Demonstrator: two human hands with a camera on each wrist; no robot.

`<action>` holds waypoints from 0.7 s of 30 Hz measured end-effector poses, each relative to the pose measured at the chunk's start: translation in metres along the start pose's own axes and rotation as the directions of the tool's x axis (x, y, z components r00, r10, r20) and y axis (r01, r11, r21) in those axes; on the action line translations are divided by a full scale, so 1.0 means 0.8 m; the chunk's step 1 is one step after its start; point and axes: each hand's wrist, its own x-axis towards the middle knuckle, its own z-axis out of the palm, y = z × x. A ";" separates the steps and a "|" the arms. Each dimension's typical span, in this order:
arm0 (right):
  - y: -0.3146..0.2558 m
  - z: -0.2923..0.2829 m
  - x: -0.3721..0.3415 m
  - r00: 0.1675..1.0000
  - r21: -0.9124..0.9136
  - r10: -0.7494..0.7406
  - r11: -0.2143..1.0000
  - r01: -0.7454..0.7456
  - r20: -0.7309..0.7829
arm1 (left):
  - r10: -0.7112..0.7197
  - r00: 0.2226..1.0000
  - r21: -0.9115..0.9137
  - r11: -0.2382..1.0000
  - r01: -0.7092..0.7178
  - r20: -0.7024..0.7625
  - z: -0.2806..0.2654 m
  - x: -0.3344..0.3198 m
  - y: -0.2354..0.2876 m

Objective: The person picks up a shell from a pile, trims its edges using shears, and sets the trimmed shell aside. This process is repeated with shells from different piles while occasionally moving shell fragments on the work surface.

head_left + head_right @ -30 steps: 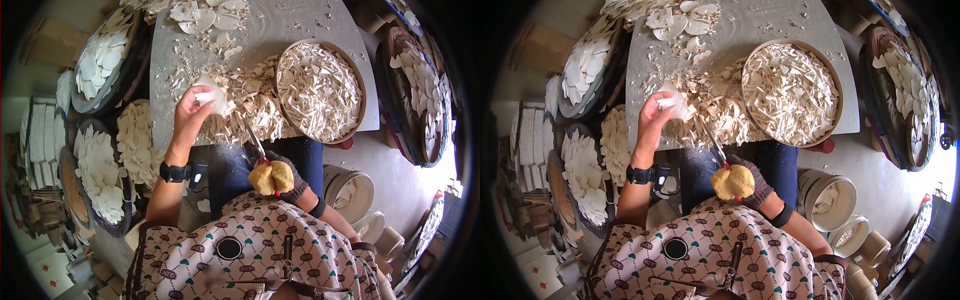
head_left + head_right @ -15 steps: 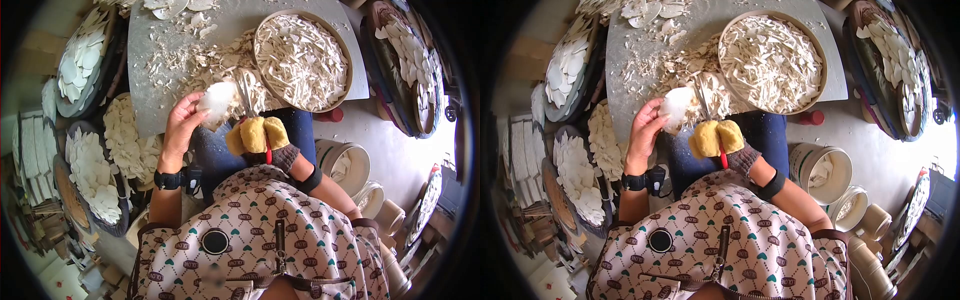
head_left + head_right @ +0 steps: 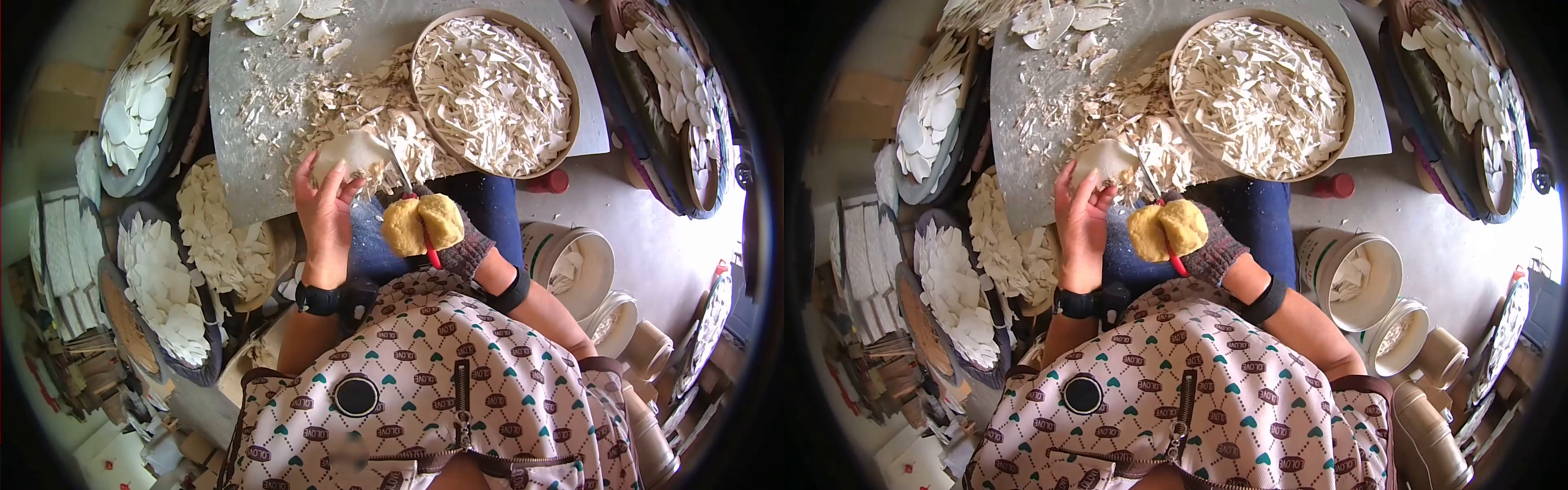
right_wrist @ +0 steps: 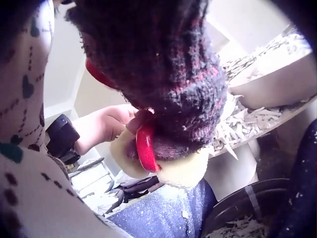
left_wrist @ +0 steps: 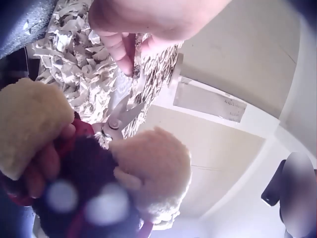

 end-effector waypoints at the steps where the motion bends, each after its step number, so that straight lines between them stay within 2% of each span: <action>1: -0.002 0.004 -0.003 0.998 -0.210 -0.033 0.977 0.020 -0.058 | -0.020 1.000 0.017 1.000 0.020 -0.009 0.002 0.001 0.002; 3: -0.005 0.013 -0.010 0.981 -0.596 -0.127 0.803 0.015 -0.148 | -0.031 1.000 0.025 0.999 0.031 -0.002 -0.003 0.011 0.003; 4: -0.004 0.014 -0.012 0.977 -0.827 -0.178 0.562 0.001 -0.120 | -0.033 0.999 0.028 0.999 0.033 0.002 -0.007 0.019 0.003; 5: -0.003 0.015 -0.014 0.974 -0.966 -0.214 0.260 -0.018 -0.075 | -0.006 0.999 0.011 1.000 0.007 -0.051 -0.012 0.028 -0.001; 8: 0.008 0.005 -0.016 0.971 -0.905 -0.208 0.425 -0.022 -0.121 | -0.015 0.997 -0.053 0.999 0.011 -0.078 -0.025 0.046 -0.007; 9: 0.014 -0.003 -0.014 0.967 -0.632 -0.135 0.774 -0.033 -0.216 | 0.005 0.996 -0.027 1.000 -0.008 -0.088 -0.021 0.046 -0.006; 10: 0.017 -0.010 -0.014 0.962 -0.235 -0.028 0.971 -0.038 -0.273 | 0.040 0.996 0.026 0.999 -0.039 -0.075 -0.018 0.045 -0.004; 13: 0.007 -0.004 -0.007 0.995 -0.250 -0.017 0.968 -0.007 -0.093 | 0.125 0.992 0.162 0.979 -0.121 -0.015 -0.006 0.040 -0.002; 14: 0.003 -0.004 -0.004 0.999 -0.255 -0.014 0.967 0.006 -0.033 | 0.111 0.993 0.198 0.973 -0.119 0.050 -0.007 0.041 -0.003; 17: -0.002 -0.013 0.000 1.000 -0.247 -0.013 0.969 0.007 -0.024 | 0.031 0.976 0.319 0.943 -0.100 0.214 -0.004 0.038 0.003; 20: -0.005 -0.003 0.001 0.999 -0.277 -0.041 0.960 0.034 -0.021 | -0.087 0.942 0.355 0.934 -0.035 0.323 0.004 0.030 0.011; 21: -0.004 -0.001 0.000 0.998 -0.286 -0.050 0.957 0.040 -0.029 | -0.079 0.945 0.327 0.945 -0.031 0.318 0.003 0.031 0.008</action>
